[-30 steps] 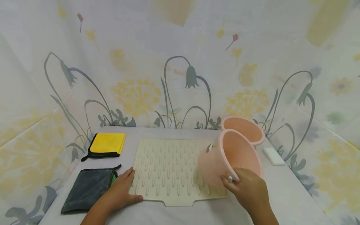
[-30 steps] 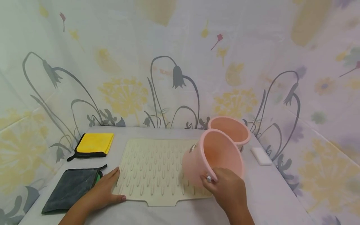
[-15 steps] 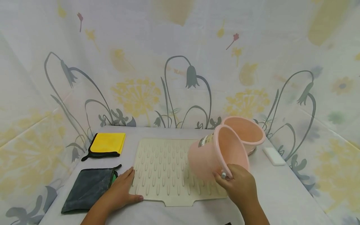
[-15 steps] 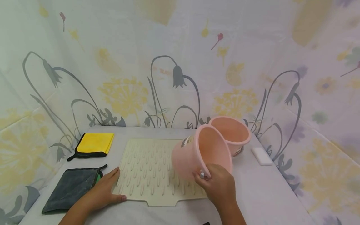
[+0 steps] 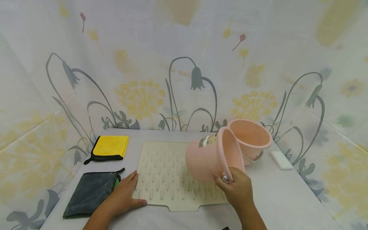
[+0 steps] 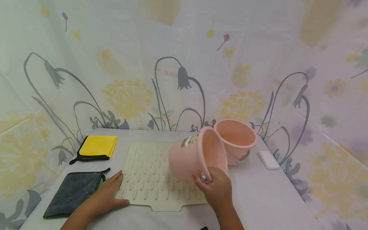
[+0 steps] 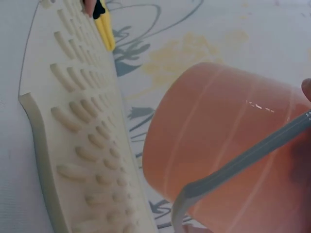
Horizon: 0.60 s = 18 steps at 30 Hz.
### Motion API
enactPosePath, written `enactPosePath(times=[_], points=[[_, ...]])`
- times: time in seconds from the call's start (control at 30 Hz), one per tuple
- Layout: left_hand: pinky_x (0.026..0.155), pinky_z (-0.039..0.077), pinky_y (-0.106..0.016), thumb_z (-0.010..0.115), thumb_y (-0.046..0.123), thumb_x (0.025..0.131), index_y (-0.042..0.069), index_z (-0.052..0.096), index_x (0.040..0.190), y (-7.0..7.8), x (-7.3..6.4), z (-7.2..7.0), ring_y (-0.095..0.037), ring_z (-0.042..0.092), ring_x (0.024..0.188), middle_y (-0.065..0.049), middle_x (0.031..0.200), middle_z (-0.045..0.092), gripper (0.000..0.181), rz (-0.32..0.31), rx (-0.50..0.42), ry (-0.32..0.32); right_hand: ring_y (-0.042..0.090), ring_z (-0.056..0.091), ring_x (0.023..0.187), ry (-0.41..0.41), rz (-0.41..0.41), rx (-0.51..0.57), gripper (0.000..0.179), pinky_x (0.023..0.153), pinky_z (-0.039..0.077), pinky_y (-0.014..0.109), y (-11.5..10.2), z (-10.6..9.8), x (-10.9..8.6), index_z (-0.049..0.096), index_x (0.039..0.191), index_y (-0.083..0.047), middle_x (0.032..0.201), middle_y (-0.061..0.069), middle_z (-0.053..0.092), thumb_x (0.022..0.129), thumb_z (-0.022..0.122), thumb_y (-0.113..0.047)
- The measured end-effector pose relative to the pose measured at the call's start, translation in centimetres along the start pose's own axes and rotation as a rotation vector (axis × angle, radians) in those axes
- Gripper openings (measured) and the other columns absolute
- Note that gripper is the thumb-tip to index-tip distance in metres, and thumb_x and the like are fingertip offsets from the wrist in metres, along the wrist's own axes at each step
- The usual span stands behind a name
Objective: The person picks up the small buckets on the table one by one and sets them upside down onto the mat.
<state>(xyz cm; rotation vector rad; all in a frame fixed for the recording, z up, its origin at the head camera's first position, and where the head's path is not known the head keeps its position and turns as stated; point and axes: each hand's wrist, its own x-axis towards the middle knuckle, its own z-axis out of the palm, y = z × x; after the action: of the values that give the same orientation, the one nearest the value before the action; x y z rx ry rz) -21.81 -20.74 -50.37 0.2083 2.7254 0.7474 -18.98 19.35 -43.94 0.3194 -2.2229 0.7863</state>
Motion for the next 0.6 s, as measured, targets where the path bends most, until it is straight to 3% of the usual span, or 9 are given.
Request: enactPosePath(times=[0.13,0.23,0.43,0.6], points=[[0.122,0.021,-0.070,0.087,0.072,0.067,-0.006,0.028,0.162,0.0,0.0,0.1,-0.051,0.025,0.154,-0.027,0.171,0.019,0.136,-0.010,0.001,-0.004,0.003,0.054,0.064,0.045,-0.068,0.012,0.026,0.056,0.049,0.023,0.4,0.9,-0.2,0.065,0.069,-0.017,0.068,-0.009,0.063,0.069,0.091,-0.021],[0.121,0.022,-0.071,0.087,0.073,0.066,-0.006,0.028,0.162,0.0,0.1,0.1,-0.051,0.025,0.153,-0.027,0.171,0.019,0.137,-0.022,0.000,-0.008,0.001,0.053,0.064,0.069,-0.068,0.061,0.027,0.055,0.048,0.019,0.4,1.5,-0.3,0.064,0.068,-0.016,0.068,-0.008,0.064,0.068,0.091,-0.017],[0.121,0.022,-0.071,0.087,0.072,0.065,-0.006,0.027,0.162,-0.1,0.2,0.2,-0.052,0.026,0.153,-0.028,0.171,0.019,0.138,-0.036,-0.001,-0.016,0.001,0.052,0.060,0.057,0.082,0.170,0.033,0.051,0.047,0.018,-0.4,2.4,-0.6,0.060,0.065,-0.017,0.068,-0.005,0.065,0.071,0.092,-0.014],[0.121,0.023,-0.071,0.088,0.072,0.065,-0.006,0.027,0.162,0.1,0.3,0.1,-0.051,0.026,0.153,-0.027,0.171,0.018,0.138,-0.036,-0.001,-0.016,0.002,0.053,0.056,0.052,0.198,0.283,0.028,0.048,0.047,0.020,-1.4,3.0,-0.9,0.064,0.067,-0.014,0.067,-0.004,0.066,0.074,0.090,-0.011]])
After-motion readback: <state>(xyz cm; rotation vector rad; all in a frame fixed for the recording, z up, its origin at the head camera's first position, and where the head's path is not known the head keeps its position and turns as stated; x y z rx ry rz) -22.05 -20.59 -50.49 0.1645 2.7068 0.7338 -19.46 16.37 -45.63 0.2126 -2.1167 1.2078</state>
